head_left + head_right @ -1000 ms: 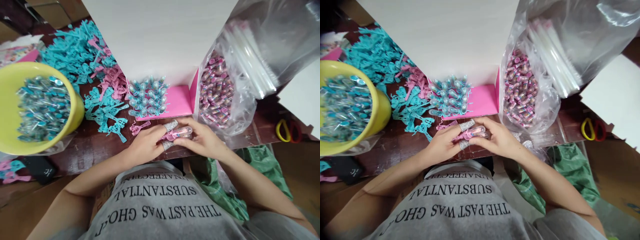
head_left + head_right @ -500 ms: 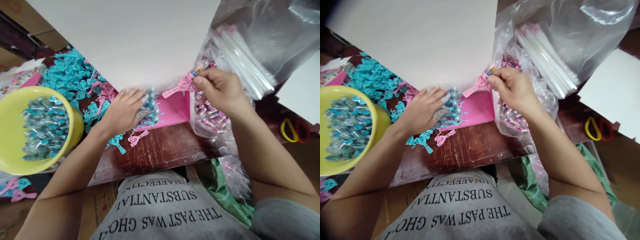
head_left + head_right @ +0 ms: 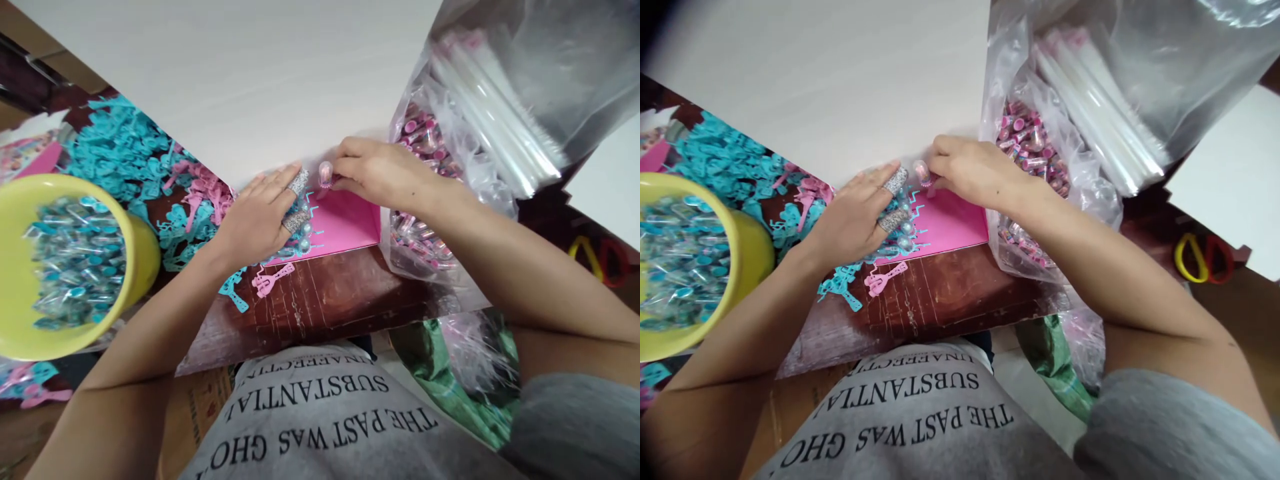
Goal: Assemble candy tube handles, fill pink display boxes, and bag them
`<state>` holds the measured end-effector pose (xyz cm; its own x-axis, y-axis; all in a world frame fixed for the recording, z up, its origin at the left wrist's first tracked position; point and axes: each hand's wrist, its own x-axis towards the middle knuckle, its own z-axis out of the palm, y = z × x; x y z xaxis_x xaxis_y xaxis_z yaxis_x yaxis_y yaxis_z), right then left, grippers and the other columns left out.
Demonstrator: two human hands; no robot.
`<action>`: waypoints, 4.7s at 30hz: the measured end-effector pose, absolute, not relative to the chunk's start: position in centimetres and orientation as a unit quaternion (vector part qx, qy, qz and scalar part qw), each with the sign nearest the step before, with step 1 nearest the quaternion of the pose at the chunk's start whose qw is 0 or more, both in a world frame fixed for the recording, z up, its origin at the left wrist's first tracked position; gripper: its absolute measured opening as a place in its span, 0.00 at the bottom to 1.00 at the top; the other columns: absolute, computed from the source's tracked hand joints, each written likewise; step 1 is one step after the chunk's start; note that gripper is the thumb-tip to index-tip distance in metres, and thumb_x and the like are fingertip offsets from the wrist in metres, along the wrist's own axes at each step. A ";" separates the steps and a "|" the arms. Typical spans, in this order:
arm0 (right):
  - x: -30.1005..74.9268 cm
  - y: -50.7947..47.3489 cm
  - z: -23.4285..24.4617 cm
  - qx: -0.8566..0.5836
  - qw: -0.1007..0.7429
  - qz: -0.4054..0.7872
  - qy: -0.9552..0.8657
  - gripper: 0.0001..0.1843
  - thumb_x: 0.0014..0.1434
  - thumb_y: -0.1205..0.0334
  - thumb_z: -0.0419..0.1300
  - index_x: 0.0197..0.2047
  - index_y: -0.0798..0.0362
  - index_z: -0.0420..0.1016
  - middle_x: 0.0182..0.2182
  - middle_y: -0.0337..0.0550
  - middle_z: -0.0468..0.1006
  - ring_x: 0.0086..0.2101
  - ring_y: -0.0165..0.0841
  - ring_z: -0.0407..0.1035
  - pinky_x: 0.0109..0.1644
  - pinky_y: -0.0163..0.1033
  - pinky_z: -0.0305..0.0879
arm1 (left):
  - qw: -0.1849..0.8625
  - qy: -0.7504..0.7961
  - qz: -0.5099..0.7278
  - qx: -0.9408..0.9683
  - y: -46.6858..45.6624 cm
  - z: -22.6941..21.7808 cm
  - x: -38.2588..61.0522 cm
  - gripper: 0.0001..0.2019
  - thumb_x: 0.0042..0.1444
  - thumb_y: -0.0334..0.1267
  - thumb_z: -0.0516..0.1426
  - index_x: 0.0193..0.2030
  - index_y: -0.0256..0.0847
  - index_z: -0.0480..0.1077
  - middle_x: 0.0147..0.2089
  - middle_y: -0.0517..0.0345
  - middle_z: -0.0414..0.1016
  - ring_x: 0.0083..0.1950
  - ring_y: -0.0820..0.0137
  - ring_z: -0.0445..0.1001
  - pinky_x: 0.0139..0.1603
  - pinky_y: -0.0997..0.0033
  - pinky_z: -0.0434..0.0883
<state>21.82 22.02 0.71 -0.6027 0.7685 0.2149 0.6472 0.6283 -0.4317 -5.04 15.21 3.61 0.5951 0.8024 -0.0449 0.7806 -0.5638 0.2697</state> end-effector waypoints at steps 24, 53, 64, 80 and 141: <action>18.9 21.2 2.8 -0.416 0.095 0.091 -0.900 0.18 0.72 0.50 0.60 0.59 0.49 0.77 0.55 0.46 0.80 0.47 0.43 0.78 0.48 0.45 0.73 | 0.143 0.442 0.077 0.882 15.2 2.9 -5.2 0.32 0.76 0.53 0.46 0.80 0.39 0.52 0.85 0.41 0.47 0.84 0.48 0.49 0.84 0.42 0.47; 32.4 7.1 -0.5 -0.615 -0.130 0.123 -0.768 0.19 0.72 0.51 0.56 0.55 0.50 0.81 0.52 0.53 0.82 0.50 0.49 0.78 0.38 0.44 0.70 | 0.001 0.566 -0.023 0.824 -0.3 -3.7 -7.5 0.21 0.71 0.30 0.52 0.67 0.37 0.74 0.41 0.45 0.83 0.46 0.54 0.78 0.38 0.60 0.73; 29.5 3.3 -0.4 -0.515 0.213 0.063 -0.828 0.18 0.73 0.55 0.59 0.61 0.50 0.78 0.51 0.55 0.81 0.49 0.46 0.79 0.50 0.50 0.79 | 0.057 0.594 -0.049 0.801 -4.5 -4.9 -5.1 0.21 0.72 0.38 0.57 0.68 0.36 0.73 0.62 0.38 0.77 0.54 0.54 0.77 0.48 0.56 0.80; 23.0 0.6 -4.3 -0.414 0.264 0.359 -0.794 0.20 0.69 0.42 0.65 0.54 0.48 0.81 0.45 0.47 0.87 0.40 0.38 0.82 0.42 0.44 0.81 | 0.202 0.591 0.115 0.773 -3.3 -5.8 -5.1 0.08 0.70 0.31 0.54 0.49 0.37 0.74 0.48 0.42 0.80 0.50 0.55 0.79 0.55 0.54 0.76; 24.3 1.2 0.4 -0.382 0.344 0.477 -0.713 0.11 0.70 0.59 0.66 0.55 0.46 0.78 0.47 0.39 0.86 0.43 0.30 0.80 0.47 0.37 0.75 | 0.628 0.491 0.322 0.511 0.4 -0.4 0.6 0.17 0.58 0.52 0.70 0.46 0.42 0.82 0.48 0.53 0.85 0.50 0.63 0.80 0.60 0.59 0.76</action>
